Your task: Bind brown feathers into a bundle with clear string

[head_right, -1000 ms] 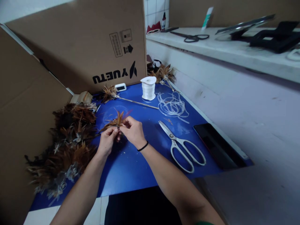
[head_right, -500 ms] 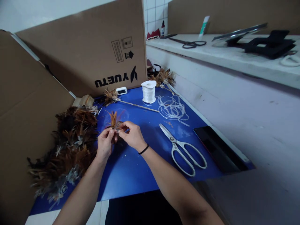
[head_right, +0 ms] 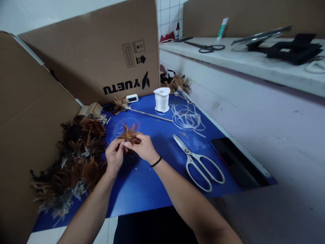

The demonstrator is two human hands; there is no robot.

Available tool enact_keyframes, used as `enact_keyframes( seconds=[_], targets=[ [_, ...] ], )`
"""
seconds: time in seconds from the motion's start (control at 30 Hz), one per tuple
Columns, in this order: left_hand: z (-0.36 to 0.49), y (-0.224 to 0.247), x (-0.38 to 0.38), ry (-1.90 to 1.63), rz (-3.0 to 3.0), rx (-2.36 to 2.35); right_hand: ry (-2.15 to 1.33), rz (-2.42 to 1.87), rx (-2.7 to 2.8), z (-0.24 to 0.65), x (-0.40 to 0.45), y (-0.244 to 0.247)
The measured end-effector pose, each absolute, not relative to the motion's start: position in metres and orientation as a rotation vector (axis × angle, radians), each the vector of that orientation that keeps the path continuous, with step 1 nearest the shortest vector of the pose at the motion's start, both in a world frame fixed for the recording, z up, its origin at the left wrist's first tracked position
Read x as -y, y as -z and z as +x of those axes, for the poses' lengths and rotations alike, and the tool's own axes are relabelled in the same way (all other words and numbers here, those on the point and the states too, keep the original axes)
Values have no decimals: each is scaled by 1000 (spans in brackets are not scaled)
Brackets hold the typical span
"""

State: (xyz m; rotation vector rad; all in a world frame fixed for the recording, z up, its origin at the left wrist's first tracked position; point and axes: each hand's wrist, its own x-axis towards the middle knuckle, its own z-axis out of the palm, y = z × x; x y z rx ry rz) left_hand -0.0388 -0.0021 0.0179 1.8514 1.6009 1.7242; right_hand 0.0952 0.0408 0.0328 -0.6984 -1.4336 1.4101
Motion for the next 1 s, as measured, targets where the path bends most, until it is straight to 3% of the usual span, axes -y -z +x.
enact_keyframes(
  seconds=[0.27, 0.43, 0.57, 0.83, 1.0],
  targets=[
    [-39, -14, 0, -1818, 1446, -1501, -1317, -774, 1488, 101, -52, -26],
    [-49, -20, -7, -2047, 1006, -1315, -883, -1085, 1886, 109, -60, -17],
    [-59, -26, -9, -2130, 855, -1257, -666, -1085, 2174, 105, -58, -8],
    [-57, -28, -8, -2110, 835, -1241, -516, -987, 2307, 94, -60, 5],
    [-56, -29, -8, -2095, 835, -1239, -605, -941, 2253, 93, -58, 0]
  ],
)
